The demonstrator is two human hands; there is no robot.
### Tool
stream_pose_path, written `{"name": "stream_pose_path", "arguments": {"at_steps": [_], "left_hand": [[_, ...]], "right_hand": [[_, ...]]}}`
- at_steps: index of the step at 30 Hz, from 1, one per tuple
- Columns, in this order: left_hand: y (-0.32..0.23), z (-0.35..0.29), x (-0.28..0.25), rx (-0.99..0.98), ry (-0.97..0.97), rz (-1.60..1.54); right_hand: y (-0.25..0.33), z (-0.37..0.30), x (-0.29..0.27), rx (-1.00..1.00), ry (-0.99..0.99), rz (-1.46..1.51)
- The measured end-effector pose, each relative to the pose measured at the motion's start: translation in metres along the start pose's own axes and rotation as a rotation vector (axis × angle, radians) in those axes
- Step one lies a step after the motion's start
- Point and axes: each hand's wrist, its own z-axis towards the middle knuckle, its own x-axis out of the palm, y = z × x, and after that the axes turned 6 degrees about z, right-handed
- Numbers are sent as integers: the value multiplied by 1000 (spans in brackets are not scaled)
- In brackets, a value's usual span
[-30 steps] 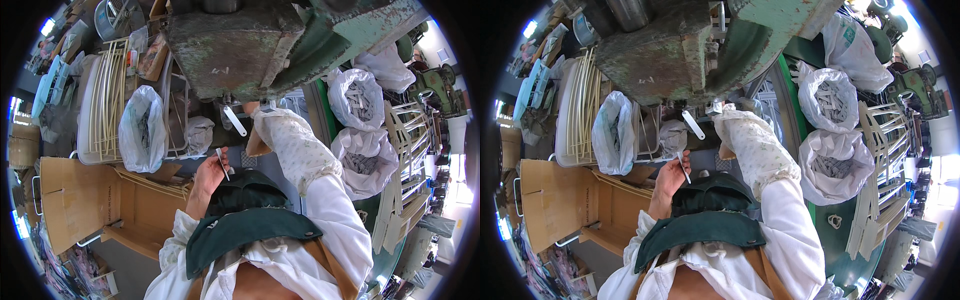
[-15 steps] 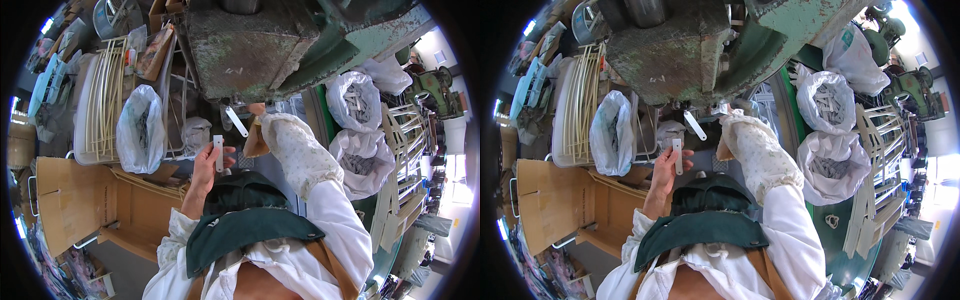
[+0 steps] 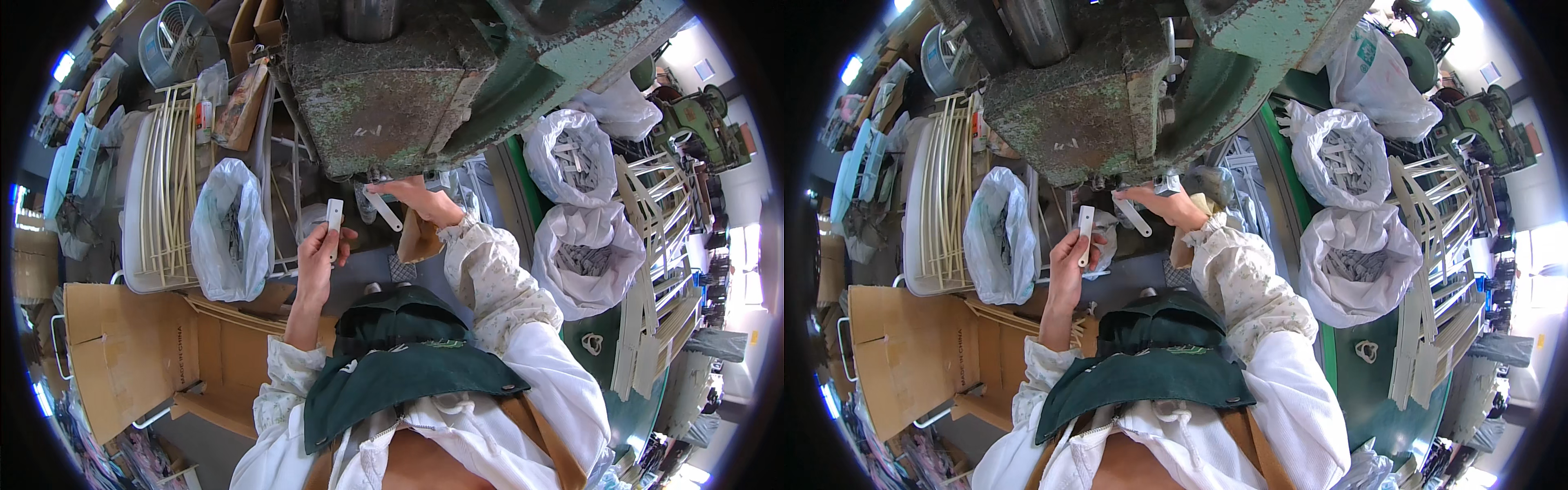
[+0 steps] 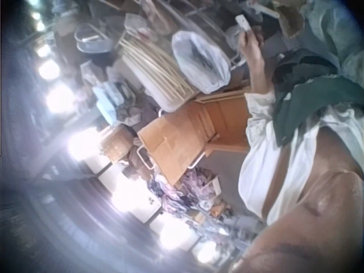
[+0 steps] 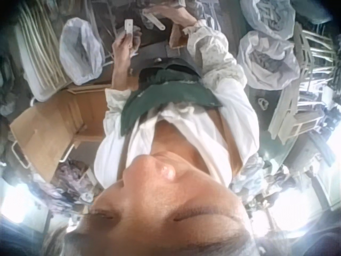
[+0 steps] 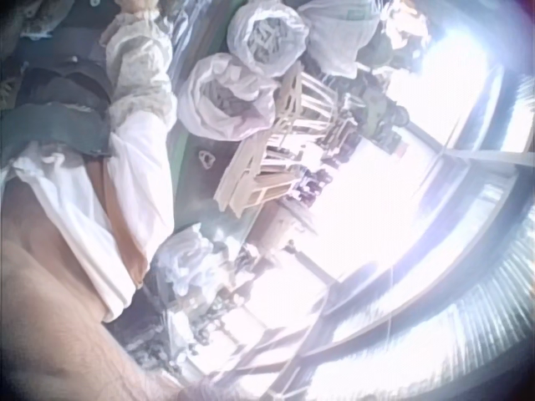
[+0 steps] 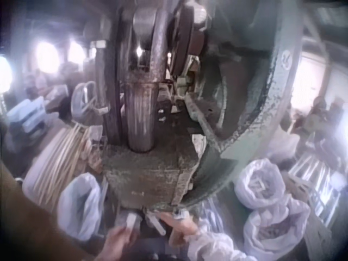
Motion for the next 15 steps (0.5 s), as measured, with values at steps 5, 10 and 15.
{"name": "stream_pose_path", "arguments": {"at_steps": [5,10,15], "left_hand": [[-23,8,14,72,25,21],[-35,27,25,15,117,73],[-20,32,19,-181,143,161]], "right_hand": [[21,-3,14,125,-64,13],[68,-38,16,151,-27,-312],[39,-53,17,204,6,7]]}}
